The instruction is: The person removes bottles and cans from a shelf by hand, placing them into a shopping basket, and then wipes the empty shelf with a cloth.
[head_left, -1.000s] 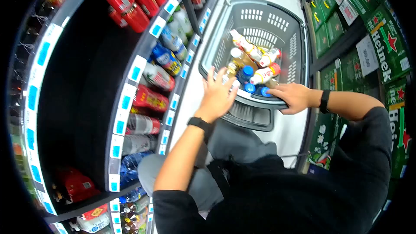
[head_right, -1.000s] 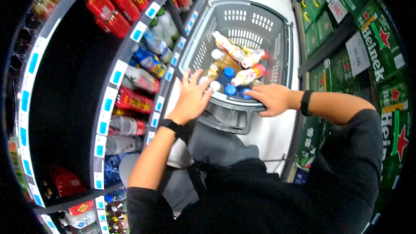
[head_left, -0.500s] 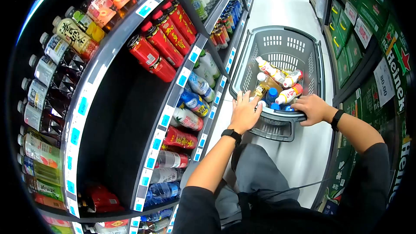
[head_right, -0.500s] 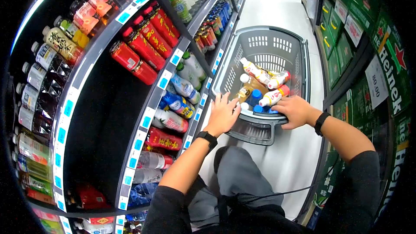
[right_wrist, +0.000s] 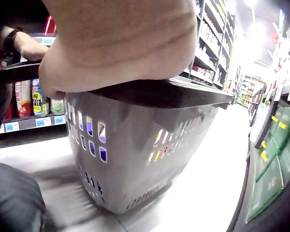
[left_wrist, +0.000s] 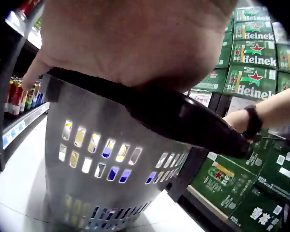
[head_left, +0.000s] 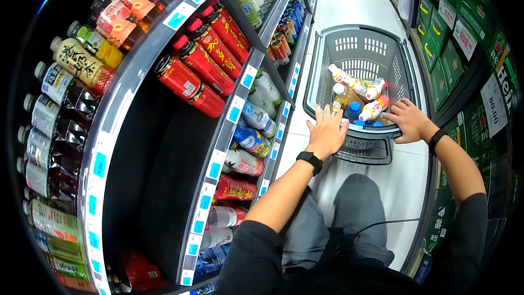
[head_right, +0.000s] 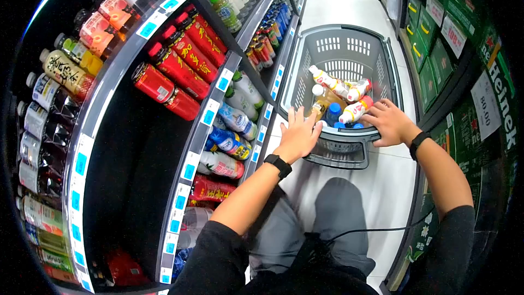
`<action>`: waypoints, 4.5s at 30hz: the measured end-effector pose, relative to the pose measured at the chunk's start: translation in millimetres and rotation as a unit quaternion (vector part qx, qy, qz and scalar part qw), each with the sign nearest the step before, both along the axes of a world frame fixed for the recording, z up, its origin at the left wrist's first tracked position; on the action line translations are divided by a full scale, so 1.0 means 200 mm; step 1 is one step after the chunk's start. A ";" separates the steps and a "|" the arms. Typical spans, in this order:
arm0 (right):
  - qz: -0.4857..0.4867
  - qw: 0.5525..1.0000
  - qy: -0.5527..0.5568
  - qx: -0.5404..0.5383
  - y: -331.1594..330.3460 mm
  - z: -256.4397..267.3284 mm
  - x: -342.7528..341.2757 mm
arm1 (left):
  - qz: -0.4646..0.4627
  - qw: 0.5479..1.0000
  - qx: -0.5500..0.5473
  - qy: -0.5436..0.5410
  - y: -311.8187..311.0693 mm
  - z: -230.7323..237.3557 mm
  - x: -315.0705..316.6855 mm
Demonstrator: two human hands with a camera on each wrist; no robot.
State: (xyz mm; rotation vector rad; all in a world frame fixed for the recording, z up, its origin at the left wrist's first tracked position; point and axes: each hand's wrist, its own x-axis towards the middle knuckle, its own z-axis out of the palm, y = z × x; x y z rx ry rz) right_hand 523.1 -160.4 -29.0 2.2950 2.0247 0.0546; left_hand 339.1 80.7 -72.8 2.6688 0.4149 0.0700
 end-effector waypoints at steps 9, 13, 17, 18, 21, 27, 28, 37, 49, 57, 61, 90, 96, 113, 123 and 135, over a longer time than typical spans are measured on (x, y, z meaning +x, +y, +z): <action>-0.049 0.996 -0.057 -0.043 0.04 0.00 0.05 | 0.001 0.997 -0.029 -0.065 0.03 -0.05 0.12; -0.119 0.988 -0.072 -0.066 0.06 -0.04 0.09 | 0.020 0.995 -0.027 -0.091 0.02 -0.09 0.19; -0.179 0.973 -0.066 -0.127 0.08 -0.06 0.16 | 0.015 0.993 -0.031 -0.110 0.03 -0.11 0.25; -0.195 0.970 -0.060 -0.135 0.10 -0.06 0.17 | 0.020 0.993 -0.033 -0.113 0.04 -0.09 0.26; -0.218 0.963 -0.047 -0.151 0.12 -0.06 0.22 | 0.015 0.995 -0.037 -0.096 0.05 -0.07 0.29; -0.229 0.968 -0.040 -0.093 0.12 -0.04 0.24 | 0.014 0.992 -0.036 -0.118 0.04 -0.09 0.34; -0.236 0.967 -0.040 -0.091 0.12 -0.05 0.23 | 0.011 0.992 -0.037 -0.118 0.05 -0.08 0.34; -0.233 0.957 -0.091 -0.145 0.11 -0.08 0.17 | 0.007 0.996 -0.006 -0.084 0.06 -0.08 0.28; -0.091 0.963 -0.124 -0.222 0.03 -0.04 0.01 | -0.039 0.995 0.047 -0.073 0.00 -0.03 -0.10; -0.099 0.953 0.035 -0.284 -0.03 -0.02 -0.02 | -0.079 0.989 0.056 -0.110 -0.03 -0.03 -0.28; -0.085 0.953 0.068 -0.281 -0.06 -0.08 -0.05 | -0.087 0.989 0.042 -0.116 0.02 -0.05 -0.28; -0.070 0.971 -0.013 -0.230 -0.09 0.00 -0.11 | -0.158 0.973 0.057 -0.159 -0.01 -0.10 -0.46; -0.039 0.977 -0.057 -0.203 -0.05 0.00 0.00 | -0.145 0.964 0.077 -0.209 0.03 -0.12 -0.42; -0.111 0.955 0.039 -0.271 0.06 -0.09 -0.21 | -0.217 0.963 0.023 -0.160 0.41 -0.03 -0.28; -0.159 0.903 0.094 -0.388 0.24 0.23 -0.42 | -0.205 0.970 -0.021 -0.127 0.43 -0.01 -0.40; -0.116 0.668 0.481 0.556 0.47 0.77 -0.52 | 0.135 0.827 -0.035 -0.545 0.59 0.43 -0.47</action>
